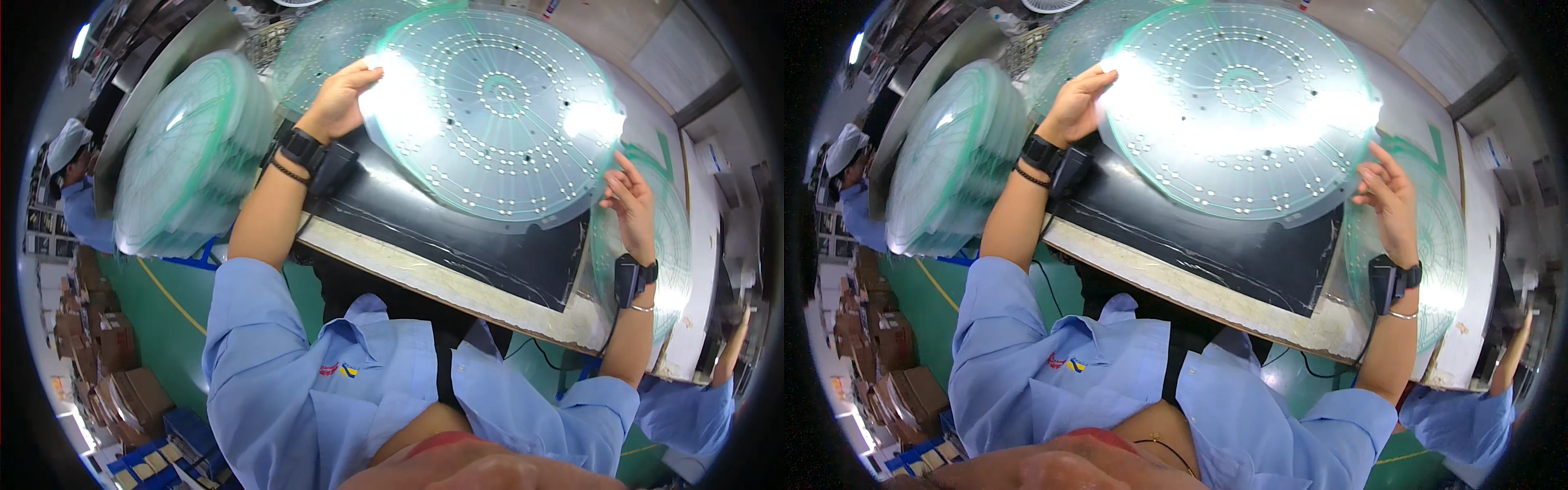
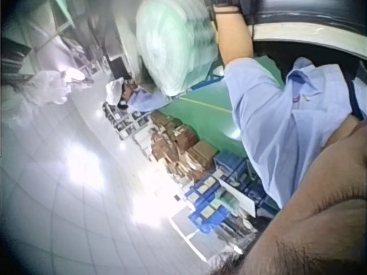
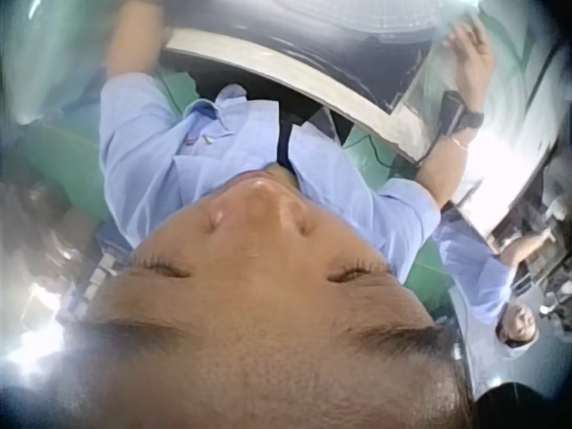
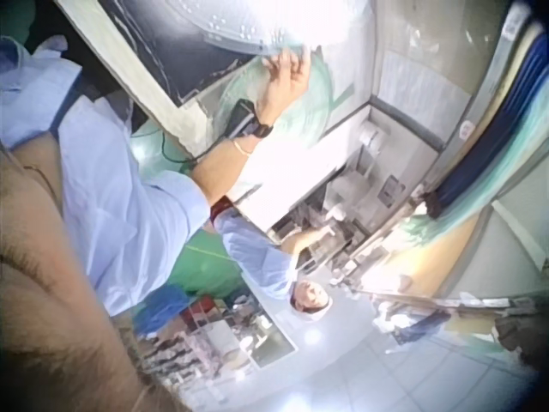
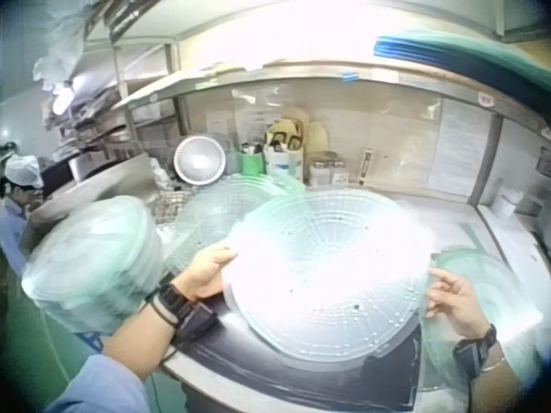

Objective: Assembling circular translucent electronic components at a factory workbench.

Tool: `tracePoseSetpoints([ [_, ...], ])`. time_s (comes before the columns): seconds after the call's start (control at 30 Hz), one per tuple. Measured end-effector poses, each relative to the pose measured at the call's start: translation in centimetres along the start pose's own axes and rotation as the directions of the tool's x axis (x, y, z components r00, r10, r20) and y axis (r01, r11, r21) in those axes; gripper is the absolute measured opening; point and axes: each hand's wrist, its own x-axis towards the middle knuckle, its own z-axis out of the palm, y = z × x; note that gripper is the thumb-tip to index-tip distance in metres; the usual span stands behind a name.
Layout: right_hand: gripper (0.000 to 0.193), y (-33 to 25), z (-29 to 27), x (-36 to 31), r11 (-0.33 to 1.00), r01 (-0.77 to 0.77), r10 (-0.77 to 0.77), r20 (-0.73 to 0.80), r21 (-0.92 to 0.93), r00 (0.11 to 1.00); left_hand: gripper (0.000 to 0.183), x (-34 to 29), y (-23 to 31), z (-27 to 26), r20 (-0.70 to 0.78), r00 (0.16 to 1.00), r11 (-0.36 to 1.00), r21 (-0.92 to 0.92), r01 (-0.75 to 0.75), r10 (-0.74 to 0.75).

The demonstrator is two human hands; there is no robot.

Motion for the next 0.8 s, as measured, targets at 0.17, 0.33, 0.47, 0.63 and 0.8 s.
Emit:
tracePoseSetpoints([
  [0.17,0.044,0.3,-0.9,0.6,0.998,0.064,-0.064,-0.008,-0.028,0.998,0.025,-0.7,0.4,1.3,0.031,0.999,0.997,-0.071,0.016,-0.014],
  [0.33,0.040,-0.2,-3.4,1.1,0.935,0.352,-0.348,-0.088,0.046,0.934,0.054,-2.5,2.0,4.5,0.289,0.947,0.975,0.206,0.080,-0.139],
  [0.47,0.038,-3.1,0.4,1.8,0.945,0.328,-0.304,-0.354,0.007,0.884,0.043,-0.9,2.4,3.6,0.145,0.965,0.926,0.281,-0.251,0.217],
  [0.63,0.056,-2.8,1.2,1.3,0.772,-0.049,-0.139,0.243,0.633,0.960,0.029,-0.2,0.7,1.4,0.073,0.858,0.753,0.445,-0.484,0.509],
  [0.8,0.061,0.8,-0.1,2.4,0.945,0.060,-0.041,-0.067,0.323,0.997,0.041,0.5,0.3,2.1,-0.030,0.917,0.918,0.028,-0.397,0.397],
])
